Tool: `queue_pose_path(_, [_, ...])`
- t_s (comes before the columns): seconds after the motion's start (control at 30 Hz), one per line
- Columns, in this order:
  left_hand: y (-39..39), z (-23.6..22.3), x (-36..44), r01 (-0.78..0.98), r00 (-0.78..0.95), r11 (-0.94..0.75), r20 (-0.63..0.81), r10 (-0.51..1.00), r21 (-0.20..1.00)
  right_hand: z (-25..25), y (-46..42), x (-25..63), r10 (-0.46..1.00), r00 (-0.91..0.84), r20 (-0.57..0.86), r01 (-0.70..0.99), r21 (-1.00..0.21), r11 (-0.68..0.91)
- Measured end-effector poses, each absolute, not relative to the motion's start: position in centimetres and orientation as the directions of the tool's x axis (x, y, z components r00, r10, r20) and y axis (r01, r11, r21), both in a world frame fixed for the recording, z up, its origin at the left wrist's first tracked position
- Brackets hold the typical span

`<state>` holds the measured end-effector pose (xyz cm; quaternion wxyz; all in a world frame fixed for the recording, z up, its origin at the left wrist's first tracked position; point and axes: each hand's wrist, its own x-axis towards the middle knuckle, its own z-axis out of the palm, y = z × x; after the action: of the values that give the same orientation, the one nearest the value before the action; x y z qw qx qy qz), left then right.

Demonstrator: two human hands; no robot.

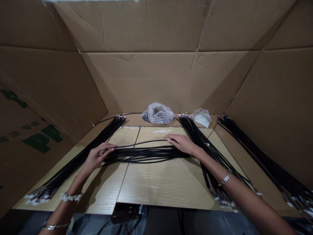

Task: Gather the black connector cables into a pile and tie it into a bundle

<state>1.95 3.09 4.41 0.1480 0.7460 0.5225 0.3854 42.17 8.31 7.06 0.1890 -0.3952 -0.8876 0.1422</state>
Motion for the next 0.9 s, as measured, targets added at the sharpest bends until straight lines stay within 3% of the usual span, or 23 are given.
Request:
queue_pose_path(0.23, [1.4, 3.0, 0.0, 0.706, -0.124, -0.209, 0.409, 0.904, 0.676, 5.8, 8.2, 46.4, 0.796, -0.589, 0.139, 0.752, -0.266, 0.603])
queue_pose_path(0.37, [1.1, 2.4, -0.4, 0.762, -0.163, -0.196, 0.475, 0.865, 0.617, 4.7, 8.0, 48.2, 0.817, -0.558, 0.146, 0.789, -0.212, 0.577])
queue_pose_path(0.6, [1.6, 3.0, -1.6, 0.821, -0.104, -0.170, 0.436, 0.894, 0.545, 2.5, 8.0, 49.6, 0.821, -0.531, 0.210, 0.778, -0.264, 0.571])
queue_pose_path(0.9, [1.3, 2.8, -1.2, 0.782, -0.204, -0.067, 0.356, 0.912, 0.619, 0.8, 8.1, 50.0, 0.813, -0.524, 0.253, 0.747, -0.323, 0.581])
